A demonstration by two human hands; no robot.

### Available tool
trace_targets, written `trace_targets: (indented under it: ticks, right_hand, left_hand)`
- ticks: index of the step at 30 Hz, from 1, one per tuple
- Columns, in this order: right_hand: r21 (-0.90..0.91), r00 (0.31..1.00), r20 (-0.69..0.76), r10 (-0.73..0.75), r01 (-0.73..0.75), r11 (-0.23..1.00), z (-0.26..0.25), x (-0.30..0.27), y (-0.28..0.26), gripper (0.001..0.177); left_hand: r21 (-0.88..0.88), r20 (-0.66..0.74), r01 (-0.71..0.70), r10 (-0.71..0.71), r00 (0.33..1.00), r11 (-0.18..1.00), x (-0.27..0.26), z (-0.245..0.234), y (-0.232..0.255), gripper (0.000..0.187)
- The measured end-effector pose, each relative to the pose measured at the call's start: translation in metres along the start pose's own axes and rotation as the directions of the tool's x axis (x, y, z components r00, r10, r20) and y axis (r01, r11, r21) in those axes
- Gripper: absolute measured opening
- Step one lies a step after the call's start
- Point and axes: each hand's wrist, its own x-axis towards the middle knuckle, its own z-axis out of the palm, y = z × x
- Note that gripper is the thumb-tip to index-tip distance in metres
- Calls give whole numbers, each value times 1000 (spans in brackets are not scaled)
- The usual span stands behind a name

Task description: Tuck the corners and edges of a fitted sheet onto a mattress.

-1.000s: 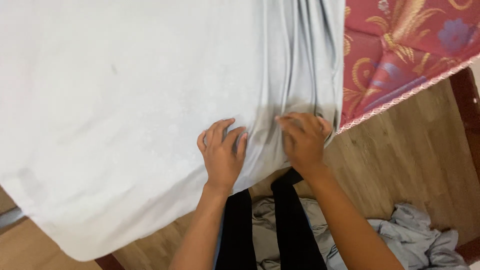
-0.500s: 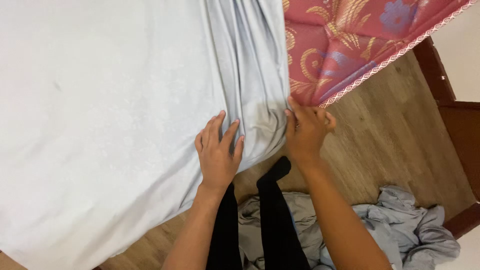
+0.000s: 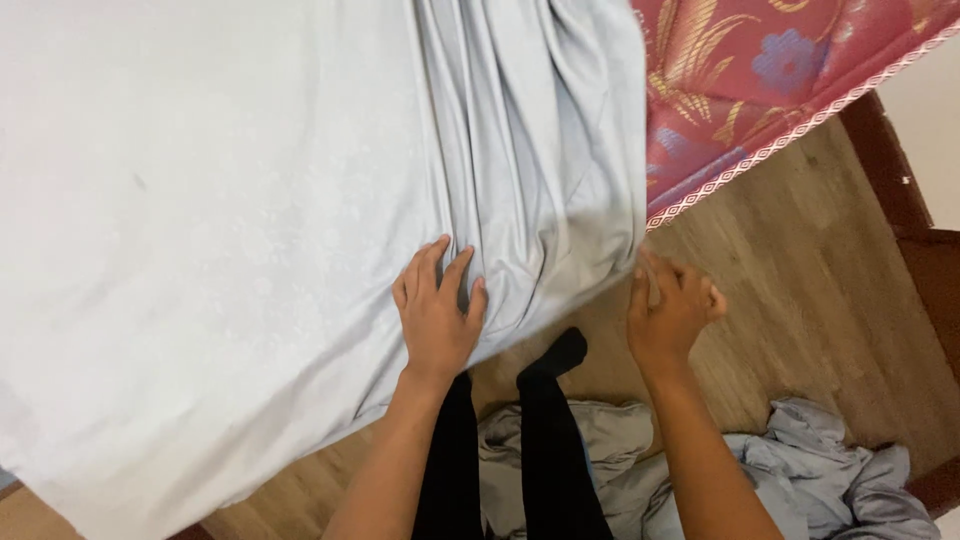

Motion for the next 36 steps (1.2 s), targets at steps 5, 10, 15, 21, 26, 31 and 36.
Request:
trace_targets:
  ticks: [5,10,15,21,26,31,36]
  right_hand:
    - [122,991,7,-133,131,984,-14,34,-60,35]
    - [201,927,81,-365,344,917,-13,60,-92,40]
    - [2,906,80,-417,418,909,3,88,-65,53]
    - [-8,824,0,-567,567,824,7,107,-43,21]
    - [1,824,35,-565,565,825,-4,113,-25,24]
    - [-25,891,43,-452,454,891,-22,99,33,27]
    - [-39,929,70,-363,366,930,-21,89,57,25]
  left_hand:
    - [66,-67,-16,20,998,998,-4,14,-6,39]
    - [136,-122,-25,42,992,990,-3,21,-4,37]
    - [83,-101,42,-34,994,996,20,16,17,48]
    - [159,30,-47,42,999,986,42,43,8,63]
    - [225,13,-36,34,999,974,38,56,4,63]
    - [259,-10,-58,63,998,964,37,58,2,63]
    - [302,-36,-72,87,996,951,39,62,5,64]
